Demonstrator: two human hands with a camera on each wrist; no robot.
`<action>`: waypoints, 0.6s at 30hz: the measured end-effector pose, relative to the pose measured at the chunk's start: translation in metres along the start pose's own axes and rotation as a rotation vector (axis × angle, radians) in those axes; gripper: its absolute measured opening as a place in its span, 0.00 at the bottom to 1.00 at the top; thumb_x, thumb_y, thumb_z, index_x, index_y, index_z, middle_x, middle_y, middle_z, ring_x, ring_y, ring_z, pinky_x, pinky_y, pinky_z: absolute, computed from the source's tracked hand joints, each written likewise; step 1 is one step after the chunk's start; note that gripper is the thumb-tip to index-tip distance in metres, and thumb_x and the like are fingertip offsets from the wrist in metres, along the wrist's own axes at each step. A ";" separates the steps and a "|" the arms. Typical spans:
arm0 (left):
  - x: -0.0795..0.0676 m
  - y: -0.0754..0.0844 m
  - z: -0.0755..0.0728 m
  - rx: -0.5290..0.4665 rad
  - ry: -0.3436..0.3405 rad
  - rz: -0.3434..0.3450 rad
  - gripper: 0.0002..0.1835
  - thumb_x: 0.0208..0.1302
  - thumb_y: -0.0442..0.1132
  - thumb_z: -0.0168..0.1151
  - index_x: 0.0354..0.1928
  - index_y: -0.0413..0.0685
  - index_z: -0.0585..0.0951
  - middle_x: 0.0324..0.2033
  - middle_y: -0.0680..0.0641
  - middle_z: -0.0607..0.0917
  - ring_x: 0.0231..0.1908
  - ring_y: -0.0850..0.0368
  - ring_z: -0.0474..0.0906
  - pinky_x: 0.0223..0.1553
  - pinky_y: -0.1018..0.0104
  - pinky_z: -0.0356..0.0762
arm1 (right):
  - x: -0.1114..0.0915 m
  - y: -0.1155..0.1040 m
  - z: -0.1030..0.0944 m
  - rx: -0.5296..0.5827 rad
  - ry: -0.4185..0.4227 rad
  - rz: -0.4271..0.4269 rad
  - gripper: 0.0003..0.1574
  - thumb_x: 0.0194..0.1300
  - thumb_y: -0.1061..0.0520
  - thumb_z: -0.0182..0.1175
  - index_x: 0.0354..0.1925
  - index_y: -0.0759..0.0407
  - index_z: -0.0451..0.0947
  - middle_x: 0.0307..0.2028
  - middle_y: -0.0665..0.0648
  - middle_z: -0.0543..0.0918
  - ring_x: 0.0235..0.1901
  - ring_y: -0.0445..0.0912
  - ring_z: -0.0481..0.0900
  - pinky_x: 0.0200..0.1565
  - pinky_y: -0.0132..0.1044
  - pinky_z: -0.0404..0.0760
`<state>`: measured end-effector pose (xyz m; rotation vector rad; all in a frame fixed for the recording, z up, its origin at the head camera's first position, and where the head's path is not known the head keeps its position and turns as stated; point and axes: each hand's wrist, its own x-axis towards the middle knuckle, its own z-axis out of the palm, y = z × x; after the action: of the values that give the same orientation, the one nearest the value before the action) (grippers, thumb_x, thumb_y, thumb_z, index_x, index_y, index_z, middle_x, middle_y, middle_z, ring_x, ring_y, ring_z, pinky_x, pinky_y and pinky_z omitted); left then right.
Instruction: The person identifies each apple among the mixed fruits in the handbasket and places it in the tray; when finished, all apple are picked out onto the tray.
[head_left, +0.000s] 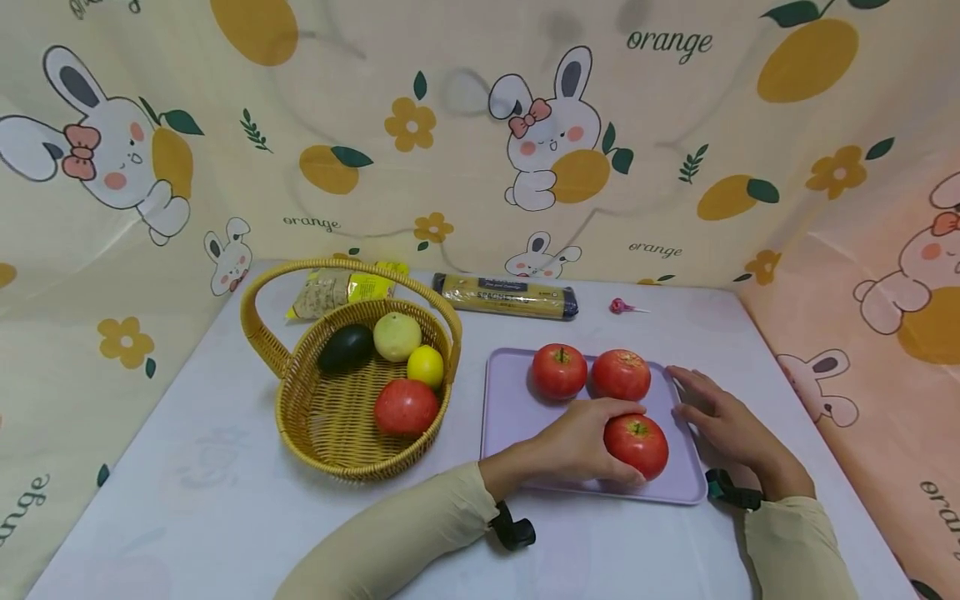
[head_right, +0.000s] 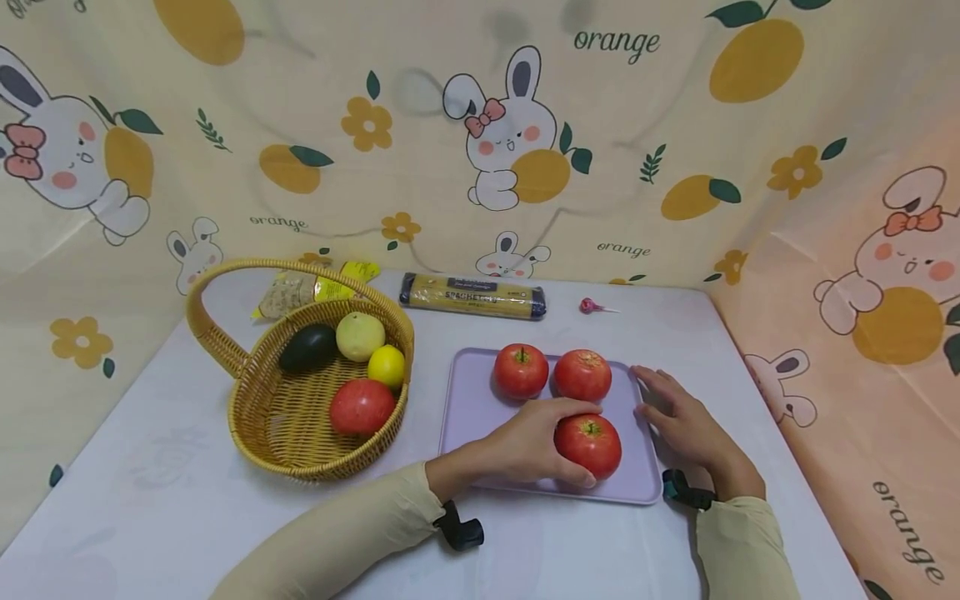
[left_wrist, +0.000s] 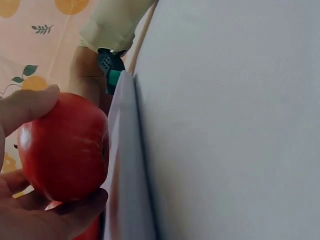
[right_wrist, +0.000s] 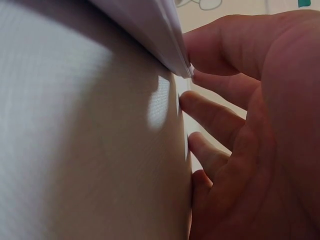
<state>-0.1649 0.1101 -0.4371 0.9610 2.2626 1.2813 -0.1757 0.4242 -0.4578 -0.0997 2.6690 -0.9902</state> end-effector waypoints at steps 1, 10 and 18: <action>0.002 0.000 0.002 0.008 0.005 -0.006 0.44 0.58 0.47 0.86 0.77 0.61 0.77 0.65 0.62 0.83 0.64 0.70 0.76 0.58 0.75 0.81 | 0.000 0.000 0.000 0.000 0.000 -0.002 0.51 0.82 0.44 0.61 0.90 0.43 0.47 0.88 0.72 0.45 0.84 0.79 0.37 0.64 0.90 0.58; 0.012 0.000 0.013 0.202 0.007 0.046 0.46 0.60 0.49 0.84 0.80 0.59 0.72 0.69 0.61 0.81 0.69 0.68 0.74 0.63 0.76 0.79 | 0.002 0.001 0.001 0.000 0.003 -0.013 0.51 0.82 0.44 0.61 0.90 0.43 0.47 0.88 0.70 0.46 0.85 0.77 0.35 0.65 0.90 0.56; 0.012 0.006 0.011 0.329 -0.045 0.061 0.50 0.62 0.51 0.83 0.83 0.58 0.67 0.75 0.60 0.75 0.75 0.67 0.70 0.67 0.74 0.78 | 0.001 0.001 0.001 -0.019 0.002 -0.007 0.52 0.82 0.45 0.61 0.90 0.44 0.46 0.87 0.72 0.46 0.83 0.80 0.39 0.64 0.89 0.60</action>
<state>-0.1639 0.1272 -0.4376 1.1636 2.4726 0.9139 -0.1761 0.4248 -0.4593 -0.1122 2.6816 -0.9678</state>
